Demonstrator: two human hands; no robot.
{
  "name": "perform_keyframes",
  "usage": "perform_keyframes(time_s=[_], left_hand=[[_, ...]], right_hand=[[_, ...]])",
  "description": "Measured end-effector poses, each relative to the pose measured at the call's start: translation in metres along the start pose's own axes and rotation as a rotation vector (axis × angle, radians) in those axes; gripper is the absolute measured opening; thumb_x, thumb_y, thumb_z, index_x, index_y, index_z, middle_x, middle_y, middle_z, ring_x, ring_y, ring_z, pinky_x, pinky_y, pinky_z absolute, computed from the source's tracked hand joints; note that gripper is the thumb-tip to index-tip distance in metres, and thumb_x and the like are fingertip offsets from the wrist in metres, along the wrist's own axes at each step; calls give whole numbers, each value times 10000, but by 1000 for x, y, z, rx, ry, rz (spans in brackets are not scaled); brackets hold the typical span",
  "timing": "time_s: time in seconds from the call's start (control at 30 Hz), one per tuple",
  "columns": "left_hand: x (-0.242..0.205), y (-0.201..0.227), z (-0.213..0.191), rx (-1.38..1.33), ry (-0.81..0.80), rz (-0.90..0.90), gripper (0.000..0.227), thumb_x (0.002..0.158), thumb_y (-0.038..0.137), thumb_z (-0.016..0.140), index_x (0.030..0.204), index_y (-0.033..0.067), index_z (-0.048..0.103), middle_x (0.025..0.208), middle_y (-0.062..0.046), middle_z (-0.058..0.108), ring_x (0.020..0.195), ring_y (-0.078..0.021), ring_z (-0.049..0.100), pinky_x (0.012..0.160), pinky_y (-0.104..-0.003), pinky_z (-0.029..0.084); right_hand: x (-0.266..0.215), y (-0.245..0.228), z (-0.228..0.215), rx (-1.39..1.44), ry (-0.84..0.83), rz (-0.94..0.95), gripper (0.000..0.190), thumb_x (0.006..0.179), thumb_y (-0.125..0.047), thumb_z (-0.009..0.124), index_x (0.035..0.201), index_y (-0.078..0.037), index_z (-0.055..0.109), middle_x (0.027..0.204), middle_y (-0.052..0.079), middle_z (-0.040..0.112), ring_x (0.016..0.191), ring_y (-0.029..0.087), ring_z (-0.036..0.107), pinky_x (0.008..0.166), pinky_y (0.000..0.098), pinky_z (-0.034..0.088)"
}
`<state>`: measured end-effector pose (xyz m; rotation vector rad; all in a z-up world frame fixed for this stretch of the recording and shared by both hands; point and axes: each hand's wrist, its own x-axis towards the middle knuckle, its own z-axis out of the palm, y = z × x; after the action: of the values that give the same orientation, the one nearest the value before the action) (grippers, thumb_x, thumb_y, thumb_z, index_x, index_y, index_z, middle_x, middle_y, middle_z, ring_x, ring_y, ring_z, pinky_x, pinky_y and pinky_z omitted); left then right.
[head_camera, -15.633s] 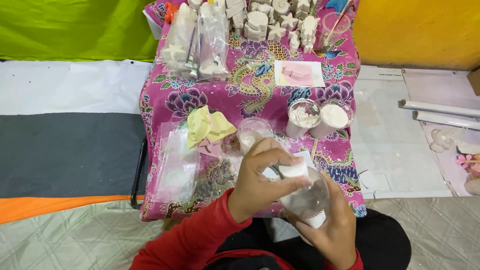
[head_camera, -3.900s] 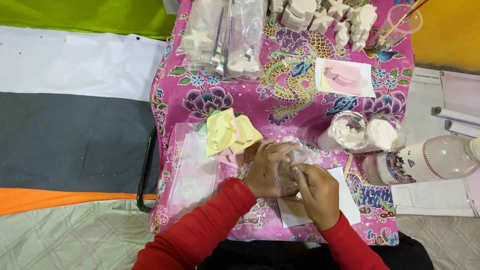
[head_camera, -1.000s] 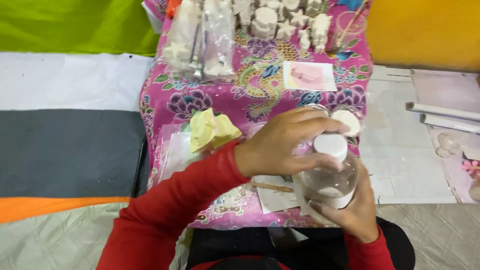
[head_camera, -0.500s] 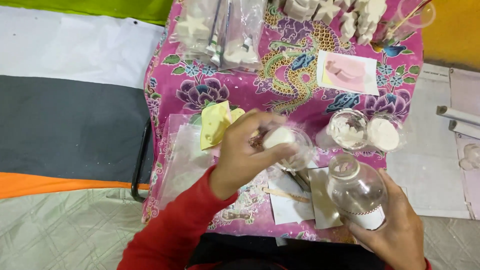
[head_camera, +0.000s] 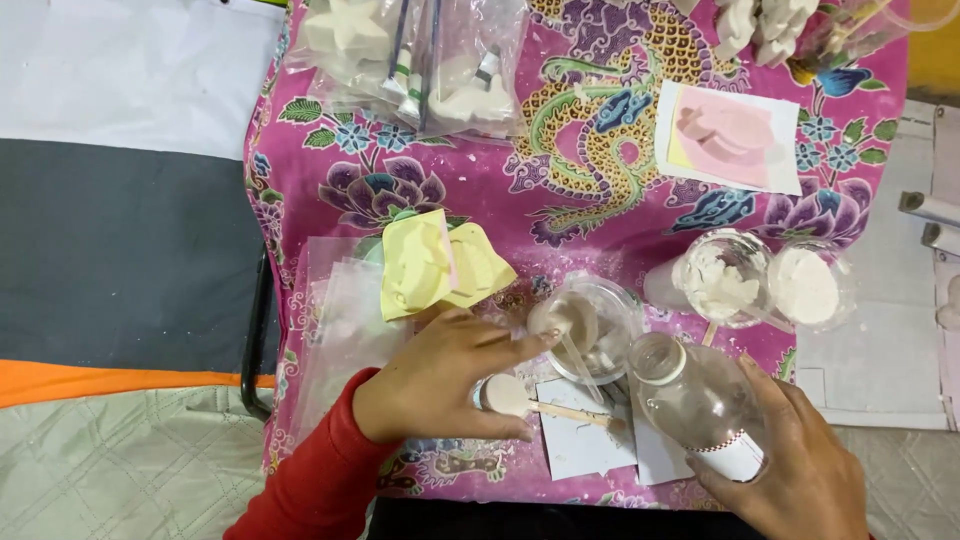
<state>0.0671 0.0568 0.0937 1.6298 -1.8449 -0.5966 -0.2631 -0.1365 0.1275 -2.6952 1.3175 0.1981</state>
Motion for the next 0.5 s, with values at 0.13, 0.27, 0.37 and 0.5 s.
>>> perform_keyframes(time_s=[0.13,0.27,0.37,0.5], left_hand=[[-1,-2,2,-52,21,37,845,825,692,619,1435,111,555,851,-73,631,760,-238,590,698,-394,430],[1,-2,0,-81,30,45,843,827,705,577,1419,105,574,892,-103,667,784,-268,622,667,-409,448],[0,-3,2,-94,40,60,826,840,691,578,1423,106,561,818,-94,618,714,-266,586,610,-402,406],[-2,-5,5,-89,17,52,851,854,687,580,1517,163,475,816,-75,599,705,-243,563,624,-392,400]], right_hand=[[5,-2,-3,-88,-46,1,1246,456,-535,895,1571,-361,369,1307,-37,622,1103,237,677,667,484,638],[4,-17,-16,-93,8,11,1209,460,-480,887,1573,-375,426,1344,-69,624,1154,229,668,702,492,627],[3,-18,-18,-151,40,-8,1177,478,-541,864,1567,-389,443,1304,-82,633,1090,220,691,651,489,634],[1,-16,-19,-177,87,-30,1140,466,-518,856,1541,-409,494,1297,-93,651,1112,201,702,707,444,633]])
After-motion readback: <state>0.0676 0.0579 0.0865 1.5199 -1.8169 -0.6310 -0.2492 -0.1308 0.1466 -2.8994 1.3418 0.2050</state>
